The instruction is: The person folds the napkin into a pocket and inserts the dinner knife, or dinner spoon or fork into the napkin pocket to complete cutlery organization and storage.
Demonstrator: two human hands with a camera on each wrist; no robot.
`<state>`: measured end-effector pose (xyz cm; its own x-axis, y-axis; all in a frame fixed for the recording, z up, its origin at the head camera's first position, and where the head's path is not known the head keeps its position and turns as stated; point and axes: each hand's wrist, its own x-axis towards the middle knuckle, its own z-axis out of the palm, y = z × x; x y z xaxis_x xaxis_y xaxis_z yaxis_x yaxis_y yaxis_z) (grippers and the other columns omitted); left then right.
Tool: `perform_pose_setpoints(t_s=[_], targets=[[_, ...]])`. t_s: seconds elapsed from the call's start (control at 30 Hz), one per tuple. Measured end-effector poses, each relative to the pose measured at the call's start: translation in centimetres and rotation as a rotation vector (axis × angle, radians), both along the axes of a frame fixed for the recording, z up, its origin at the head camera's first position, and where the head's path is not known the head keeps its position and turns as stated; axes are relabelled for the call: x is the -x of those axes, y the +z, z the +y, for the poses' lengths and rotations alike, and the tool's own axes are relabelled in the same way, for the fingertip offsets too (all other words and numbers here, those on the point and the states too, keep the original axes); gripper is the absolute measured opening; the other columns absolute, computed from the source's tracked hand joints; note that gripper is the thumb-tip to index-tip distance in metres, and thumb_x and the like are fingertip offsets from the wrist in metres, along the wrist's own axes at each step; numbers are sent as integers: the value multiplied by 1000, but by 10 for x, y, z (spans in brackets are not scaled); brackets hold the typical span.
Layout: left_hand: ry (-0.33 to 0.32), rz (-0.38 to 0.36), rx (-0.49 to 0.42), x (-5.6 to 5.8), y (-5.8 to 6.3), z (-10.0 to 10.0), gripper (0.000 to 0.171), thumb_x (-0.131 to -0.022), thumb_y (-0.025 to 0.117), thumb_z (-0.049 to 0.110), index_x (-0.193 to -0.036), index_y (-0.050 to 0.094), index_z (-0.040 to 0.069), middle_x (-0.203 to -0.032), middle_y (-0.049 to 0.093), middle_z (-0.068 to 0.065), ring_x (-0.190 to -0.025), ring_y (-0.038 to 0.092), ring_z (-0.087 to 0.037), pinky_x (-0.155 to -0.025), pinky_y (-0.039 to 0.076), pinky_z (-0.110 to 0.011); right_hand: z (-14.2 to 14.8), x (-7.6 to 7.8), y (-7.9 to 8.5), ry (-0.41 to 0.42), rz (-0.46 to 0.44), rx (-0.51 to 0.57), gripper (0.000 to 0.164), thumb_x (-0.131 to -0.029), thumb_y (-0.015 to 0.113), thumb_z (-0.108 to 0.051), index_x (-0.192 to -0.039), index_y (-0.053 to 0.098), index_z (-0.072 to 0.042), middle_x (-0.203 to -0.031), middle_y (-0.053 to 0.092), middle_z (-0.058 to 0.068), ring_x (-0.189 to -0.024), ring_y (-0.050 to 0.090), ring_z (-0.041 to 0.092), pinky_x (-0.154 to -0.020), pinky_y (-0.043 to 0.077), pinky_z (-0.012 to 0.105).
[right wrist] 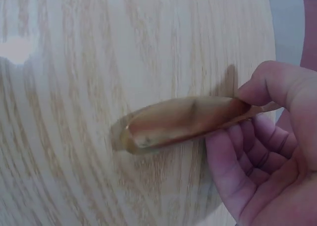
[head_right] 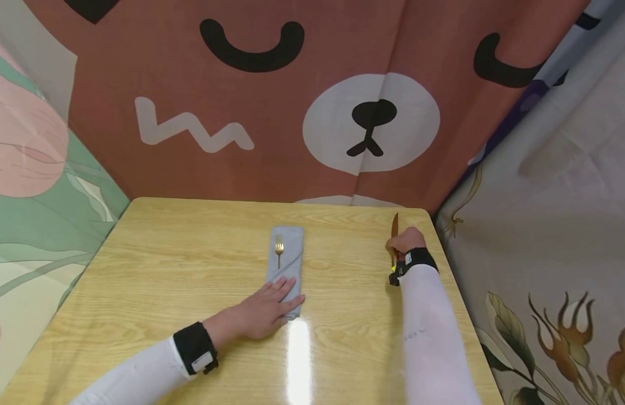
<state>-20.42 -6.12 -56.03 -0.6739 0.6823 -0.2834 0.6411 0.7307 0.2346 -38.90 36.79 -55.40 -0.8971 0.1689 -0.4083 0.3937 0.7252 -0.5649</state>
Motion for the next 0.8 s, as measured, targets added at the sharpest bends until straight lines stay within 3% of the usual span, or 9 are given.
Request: perform_pose_setpoints(t_s=[0.2, 0.43, 0.63, 0.8], targets=[[0, -46, -24, 2, 1, -2, 75, -103, 44, 63, -166, 16, 33, -175, -4, -12, -163, -1, -33, -130, 13, -56, 13, 0, -6, -29, -6, 156, 33, -86, 74, -19, -104, 68, 8, -74, 69, 7, -64, 71, 20, -63, 62, 37], [14, -80, -102, 4, -6, -6, 77, -101, 43, 68, -165, 17, 35, -175, -6, -10, -162, -3, -33, -130, 10, -57, 9, -3, -5, -81, 12, 296, 24, -90, 74, -17, -102, 63, 0, -77, 64, 2, -69, 67, 18, -66, 61, 33], [73, -175, -211, 8, -5, -8, 73, -101, 48, 65, -163, 27, 34, -175, -3, -7, -162, -3, -31, -130, 7, -55, -15, -6, 13, -13, 100, 403, 22, -94, 72, -12, -104, 55, -1, -80, 66, 1, -67, 66, 13, -66, 61, 30], [97, -245, -260, 12, 1, -9, 68, -103, 49, 59, -161, 34, 28, -175, 2, -7, -163, -1, -31, -130, 7, -55, -43, -9, 35, 36, 139, 470, 29, -96, 70, -13, -113, 51, 0, -84, 72, 7, -68, 69, 15, -72, 64, 37]])
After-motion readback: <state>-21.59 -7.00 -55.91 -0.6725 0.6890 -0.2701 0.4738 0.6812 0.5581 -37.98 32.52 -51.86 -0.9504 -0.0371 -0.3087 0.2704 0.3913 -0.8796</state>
